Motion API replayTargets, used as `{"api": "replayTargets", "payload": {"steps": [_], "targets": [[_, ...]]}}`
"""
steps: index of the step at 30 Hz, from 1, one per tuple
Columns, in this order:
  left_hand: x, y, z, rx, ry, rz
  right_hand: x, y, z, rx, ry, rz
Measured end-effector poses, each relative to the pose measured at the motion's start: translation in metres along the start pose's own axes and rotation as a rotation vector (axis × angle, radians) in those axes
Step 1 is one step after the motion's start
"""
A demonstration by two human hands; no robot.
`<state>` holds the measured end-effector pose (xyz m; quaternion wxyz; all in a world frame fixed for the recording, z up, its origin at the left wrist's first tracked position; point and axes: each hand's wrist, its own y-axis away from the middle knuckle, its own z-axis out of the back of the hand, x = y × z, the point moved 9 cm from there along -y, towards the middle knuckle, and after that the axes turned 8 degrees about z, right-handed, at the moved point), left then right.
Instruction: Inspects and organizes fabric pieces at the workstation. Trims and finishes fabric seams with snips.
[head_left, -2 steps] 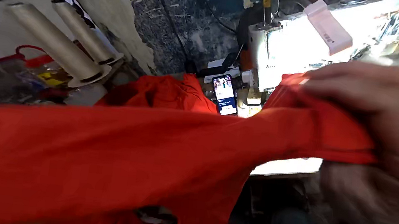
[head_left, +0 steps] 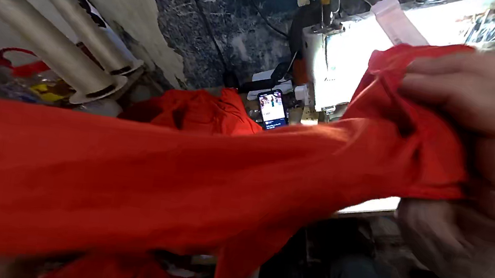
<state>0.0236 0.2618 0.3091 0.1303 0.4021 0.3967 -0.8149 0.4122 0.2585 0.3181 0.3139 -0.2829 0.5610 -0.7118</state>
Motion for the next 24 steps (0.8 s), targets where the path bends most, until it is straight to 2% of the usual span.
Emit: {"api": "replayTargets", "payload": {"steps": [1,3,4,5,7,9,11,13,15,17,19,20,22,24], "targets": [[0.022,-0.010,-0.015,0.058,-0.094,-0.087,-0.007,0.014,-0.007,0.098,0.045,-0.014],[0.065,-0.022,-0.065,0.170,-0.519,-0.377,-0.030,0.067,-0.034,0.325,0.114,-0.086],[0.080,-0.018,-0.098,0.259,-0.836,-0.284,-0.046,0.101,-0.048,0.417,0.108,-0.141],[0.099,-0.008,-0.125,0.441,-1.076,0.061,-0.061,0.136,-0.059,0.503,0.095,-0.197],[0.152,0.007,-0.134,0.621,-0.793,-0.122,-0.083,0.189,-0.060,0.559,0.105,-0.301],[0.165,0.016,-0.137,0.639,-0.593,-0.192,-0.096,0.208,-0.041,0.492,0.192,-0.345],[0.139,0.042,-0.136,0.552,-0.483,-0.244,-0.098,0.217,-0.023,0.466,0.243,-0.399],[0.095,0.082,-0.148,0.484,-0.305,-0.320,-0.103,0.226,-0.011,0.431,0.271,-0.489],[0.054,0.142,-0.181,0.579,-0.038,-0.297,-0.104,0.234,-0.001,0.365,0.274,-0.592],[0.027,0.203,-0.232,0.857,0.226,-0.111,-0.094,0.235,-0.001,0.279,0.231,-0.628],[0.012,0.242,-0.279,1.107,0.475,0.199,-0.073,0.228,-0.013,0.227,0.120,-0.591],[0.008,0.251,-0.296,1.147,0.581,0.363,-0.059,0.223,-0.018,0.239,0.052,-0.542],[0.004,0.251,-0.316,1.054,0.756,0.604,-0.033,0.220,-0.028,0.345,-0.132,-0.402],[0.002,0.238,-0.322,0.980,0.852,0.701,-0.023,0.230,-0.032,0.472,-0.321,-0.322]]}}
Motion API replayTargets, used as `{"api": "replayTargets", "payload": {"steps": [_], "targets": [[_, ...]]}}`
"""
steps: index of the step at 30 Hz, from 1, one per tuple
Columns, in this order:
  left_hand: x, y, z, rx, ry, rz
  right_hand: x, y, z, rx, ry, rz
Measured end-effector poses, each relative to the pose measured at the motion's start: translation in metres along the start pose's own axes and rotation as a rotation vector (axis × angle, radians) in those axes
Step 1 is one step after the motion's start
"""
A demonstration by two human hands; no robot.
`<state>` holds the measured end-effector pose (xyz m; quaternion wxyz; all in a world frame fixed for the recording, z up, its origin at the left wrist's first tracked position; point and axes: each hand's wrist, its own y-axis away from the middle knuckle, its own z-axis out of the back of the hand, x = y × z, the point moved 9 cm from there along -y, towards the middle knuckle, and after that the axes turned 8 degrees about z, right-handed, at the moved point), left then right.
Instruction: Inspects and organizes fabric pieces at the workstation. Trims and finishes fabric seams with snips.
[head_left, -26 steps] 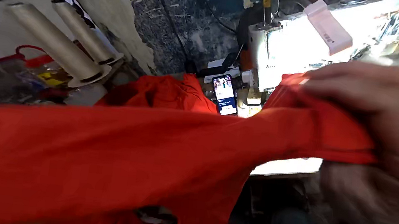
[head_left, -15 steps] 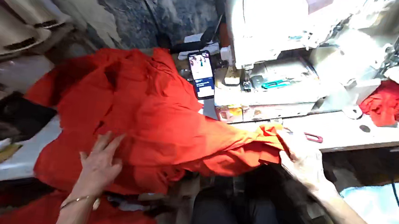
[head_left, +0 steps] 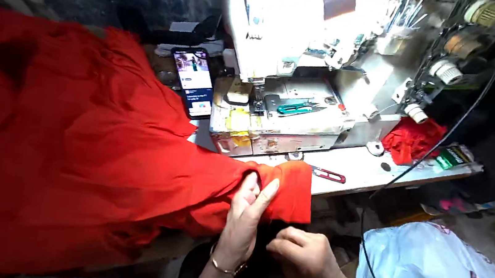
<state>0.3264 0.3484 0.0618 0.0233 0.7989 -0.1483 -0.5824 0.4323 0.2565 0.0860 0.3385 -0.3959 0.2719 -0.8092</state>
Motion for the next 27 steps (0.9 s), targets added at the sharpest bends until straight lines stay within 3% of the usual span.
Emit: {"api": "replayTargets", "payload": {"steps": [3,6,10,18,22,25,27], "targets": [[0.001,-0.012,0.017,-0.141,-0.053,0.011,-0.034,0.004,0.030,-0.121,-0.034,-0.129],[0.021,-0.003,0.019,-0.222,-0.164,-0.038,-0.077,-0.005,0.078,-0.285,0.309,-0.305],[0.027,0.011,0.012,-0.304,-0.155,-0.200,-0.135,-0.006,0.073,-0.143,0.449,-0.346],[0.011,0.027,0.009,-0.517,-0.804,-0.552,-0.116,0.005,0.074,-0.080,0.775,-0.316],[0.009,0.025,0.020,-0.479,-0.688,-0.534,-0.103,0.019,0.099,-0.229,0.579,-0.486],[0.021,0.019,0.029,-0.383,-0.371,-0.371,-0.096,0.027,0.084,-0.462,-0.013,-0.692],[0.020,0.021,0.027,-0.359,-0.359,-0.385,-0.092,0.015,0.056,-0.528,-0.375,-0.730]]}}
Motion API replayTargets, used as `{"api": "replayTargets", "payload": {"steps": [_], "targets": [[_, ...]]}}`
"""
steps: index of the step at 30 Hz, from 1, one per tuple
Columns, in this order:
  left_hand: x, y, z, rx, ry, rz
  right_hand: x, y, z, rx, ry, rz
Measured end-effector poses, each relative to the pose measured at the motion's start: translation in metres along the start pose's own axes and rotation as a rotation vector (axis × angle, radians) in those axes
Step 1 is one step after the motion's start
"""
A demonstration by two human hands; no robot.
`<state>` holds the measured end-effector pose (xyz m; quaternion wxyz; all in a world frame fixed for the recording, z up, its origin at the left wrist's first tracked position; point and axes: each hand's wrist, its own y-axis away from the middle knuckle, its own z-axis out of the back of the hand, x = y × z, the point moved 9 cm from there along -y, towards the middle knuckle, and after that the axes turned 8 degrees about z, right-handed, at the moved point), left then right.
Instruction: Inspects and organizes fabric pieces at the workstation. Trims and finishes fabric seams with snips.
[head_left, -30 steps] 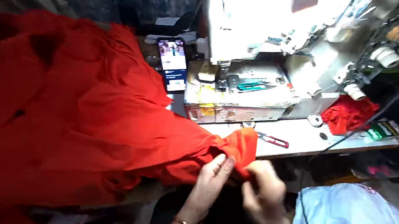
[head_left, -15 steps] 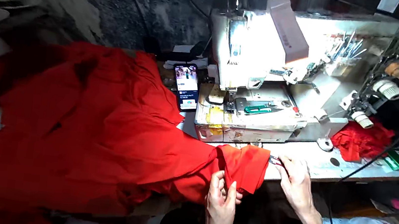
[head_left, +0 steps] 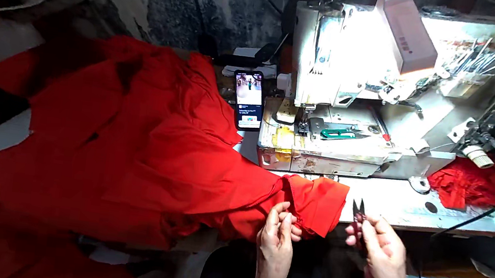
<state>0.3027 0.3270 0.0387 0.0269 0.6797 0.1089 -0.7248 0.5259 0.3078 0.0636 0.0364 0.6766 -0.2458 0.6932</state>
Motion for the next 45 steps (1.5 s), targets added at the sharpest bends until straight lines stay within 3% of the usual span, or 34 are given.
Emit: {"api": "replayTargets", "payload": {"steps": [2,5,8,10,13,16,21,26,30,36,45], "targets": [[-0.012,0.002,0.000,-0.029,-0.178,-0.092,-0.001,-0.004,-0.026,0.060,-0.112,-0.024],[-0.024,-0.002,-0.011,-0.051,-0.494,-0.063,-0.001,-0.014,-0.061,0.187,-0.201,-0.035],[-0.029,-0.019,-0.022,-0.055,-0.597,-0.094,-0.017,-0.024,-0.096,0.340,-0.195,-0.027],[-0.021,-0.022,-0.022,0.019,-0.500,-0.101,-0.028,-0.028,-0.100,0.340,-0.209,-0.094],[-0.001,-0.016,-0.004,0.076,-0.194,0.090,-0.036,-0.029,-0.094,0.295,-0.308,-0.209],[0.012,-0.005,0.011,0.103,0.091,0.282,-0.037,-0.035,-0.095,0.289,-0.322,-0.156],[0.020,0.003,0.010,0.090,0.260,0.463,-0.033,-0.040,-0.106,0.281,-0.211,-0.081],[0.013,0.004,-0.015,0.152,0.148,0.433,-0.032,-0.035,-0.102,0.313,-0.216,-0.095],[0.024,0.007,0.007,0.127,0.128,0.367,-0.032,-0.032,-0.098,0.290,-0.218,-0.100],[0.033,0.009,0.031,0.153,0.225,0.474,-0.035,-0.043,-0.103,0.286,-0.121,-0.031],[0.007,-0.009,0.004,0.161,-0.210,0.494,-0.028,-0.031,-0.101,0.349,-0.204,-0.021]]}}
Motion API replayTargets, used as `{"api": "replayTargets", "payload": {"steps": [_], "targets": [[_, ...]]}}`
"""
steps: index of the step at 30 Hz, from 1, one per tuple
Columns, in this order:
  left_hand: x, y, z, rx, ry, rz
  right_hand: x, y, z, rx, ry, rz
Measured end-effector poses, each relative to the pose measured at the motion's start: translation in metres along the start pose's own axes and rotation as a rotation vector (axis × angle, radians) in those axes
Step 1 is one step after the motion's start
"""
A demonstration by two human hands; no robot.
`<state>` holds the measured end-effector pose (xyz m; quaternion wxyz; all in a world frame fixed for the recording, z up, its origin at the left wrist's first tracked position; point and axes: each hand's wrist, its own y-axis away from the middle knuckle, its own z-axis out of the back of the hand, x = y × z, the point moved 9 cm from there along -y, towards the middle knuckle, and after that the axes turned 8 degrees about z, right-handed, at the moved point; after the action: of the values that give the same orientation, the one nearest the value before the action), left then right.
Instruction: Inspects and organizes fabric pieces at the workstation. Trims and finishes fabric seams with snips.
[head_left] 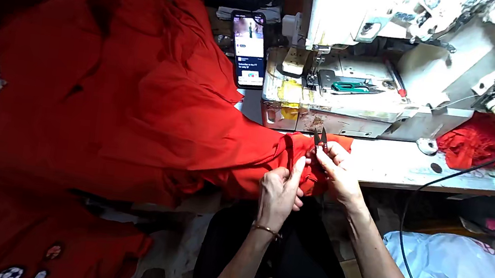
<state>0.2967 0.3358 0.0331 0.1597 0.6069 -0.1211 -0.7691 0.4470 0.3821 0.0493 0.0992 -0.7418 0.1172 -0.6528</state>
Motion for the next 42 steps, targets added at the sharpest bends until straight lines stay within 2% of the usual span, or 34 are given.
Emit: {"api": "replayTargets", "payload": {"steps": [4,7,10,12,15,21,23,26,29,32,34,36,42], "targets": [[-0.005,-0.008,-0.008,-0.020,-0.016,-0.035,0.000,0.000,0.001,0.012,0.025,0.025],[0.007,-0.006,-0.008,0.053,0.265,-0.096,0.004,0.005,-0.005,0.015,0.156,0.024],[0.026,0.002,-0.009,0.159,0.531,-0.024,0.000,0.001,-0.001,-0.032,0.081,-0.043],[0.032,0.007,-0.008,0.172,0.507,0.014,-0.004,-0.003,0.001,-0.050,0.036,-0.062],[0.032,0.007,0.001,0.103,0.345,-0.020,-0.005,-0.006,-0.001,-0.056,0.052,-0.043],[0.039,0.017,0.012,0.100,0.497,0.082,0.013,0.016,0.002,-0.025,-0.014,-0.009],[0.041,0.018,0.017,0.059,0.431,0.028,0.026,0.029,0.000,-0.001,0.047,0.002],[0.028,0.027,0.027,-0.073,0.114,-0.246,0.032,0.047,0.001,0.050,0.137,-0.026],[0.016,0.038,0.032,-0.214,-0.116,-0.497,0.008,0.079,0.000,0.172,0.028,-0.279],[0.009,0.042,0.035,-0.240,-0.147,-0.536,-0.020,0.107,-0.013,0.326,-0.203,-0.556],[0.003,0.044,0.036,-0.249,-0.152,-0.558,-0.029,0.118,-0.023,0.418,-0.377,-0.673],[-0.001,0.047,0.037,-0.271,-0.177,-0.590,-0.033,0.121,-0.032,0.489,-0.502,-0.724],[-0.010,0.050,0.038,-0.278,-0.237,-0.639,-0.035,0.111,-0.043,0.540,-0.476,-0.709]]}}
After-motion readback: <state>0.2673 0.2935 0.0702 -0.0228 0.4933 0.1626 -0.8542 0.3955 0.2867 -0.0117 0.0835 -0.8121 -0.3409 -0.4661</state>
